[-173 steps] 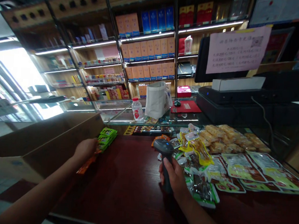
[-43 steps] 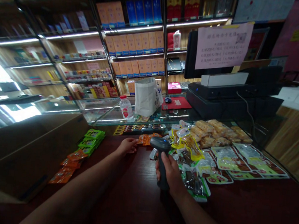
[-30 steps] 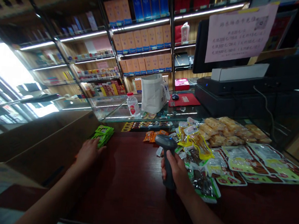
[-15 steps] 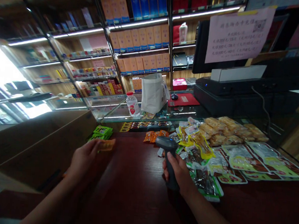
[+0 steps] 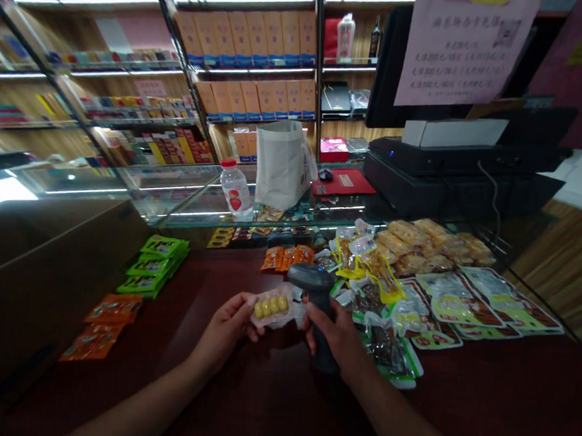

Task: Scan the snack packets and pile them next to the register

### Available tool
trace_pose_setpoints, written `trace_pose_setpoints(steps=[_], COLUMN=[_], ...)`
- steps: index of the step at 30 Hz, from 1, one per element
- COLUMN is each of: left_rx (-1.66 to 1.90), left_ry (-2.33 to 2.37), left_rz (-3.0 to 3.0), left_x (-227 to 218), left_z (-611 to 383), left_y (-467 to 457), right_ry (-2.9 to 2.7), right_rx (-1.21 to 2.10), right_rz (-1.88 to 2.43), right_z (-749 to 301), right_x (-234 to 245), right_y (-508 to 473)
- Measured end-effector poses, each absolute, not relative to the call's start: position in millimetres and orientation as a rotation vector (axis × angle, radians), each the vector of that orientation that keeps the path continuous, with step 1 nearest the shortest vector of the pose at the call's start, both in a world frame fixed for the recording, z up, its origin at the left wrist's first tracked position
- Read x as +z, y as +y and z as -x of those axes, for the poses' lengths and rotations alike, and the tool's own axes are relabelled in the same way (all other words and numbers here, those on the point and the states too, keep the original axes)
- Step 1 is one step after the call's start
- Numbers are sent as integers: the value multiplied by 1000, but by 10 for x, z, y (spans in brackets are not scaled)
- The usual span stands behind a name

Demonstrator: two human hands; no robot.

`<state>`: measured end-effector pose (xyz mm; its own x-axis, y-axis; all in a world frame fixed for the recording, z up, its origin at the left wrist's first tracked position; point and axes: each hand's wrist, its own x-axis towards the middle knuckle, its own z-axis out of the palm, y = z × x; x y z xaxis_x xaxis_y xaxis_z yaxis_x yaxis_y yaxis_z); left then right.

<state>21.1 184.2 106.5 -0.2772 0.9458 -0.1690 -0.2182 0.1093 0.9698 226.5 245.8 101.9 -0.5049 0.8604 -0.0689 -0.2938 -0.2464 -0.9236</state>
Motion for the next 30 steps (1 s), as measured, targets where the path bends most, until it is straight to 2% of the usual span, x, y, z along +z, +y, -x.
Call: trace_pose_setpoints(steps=[8,15,19,25,30], left_rx=[1394,1338,1260,1206,1242], left_ry=[1269,1465,1417,1321,1162], left_rz=[-798,-1726,-1959,-1860,-1205], left_x=[1045,1072,1092,1046,1044], left_z=[-238,-255,-263,-293,-325], left_y=[1768,1616,1589,1599,1652], right_ry=[-1246,-1268,-1291,-1333,-1341], right_rx=[1854,1851,1823,1743,1714], right_rz=[836,871,919,960,983], right_z=[-2244,-2274,-2270,-2254,-2258], right_x=[1021,1046,1039,1008,1022], right_y=[2402,2408,2420,2424,2407])
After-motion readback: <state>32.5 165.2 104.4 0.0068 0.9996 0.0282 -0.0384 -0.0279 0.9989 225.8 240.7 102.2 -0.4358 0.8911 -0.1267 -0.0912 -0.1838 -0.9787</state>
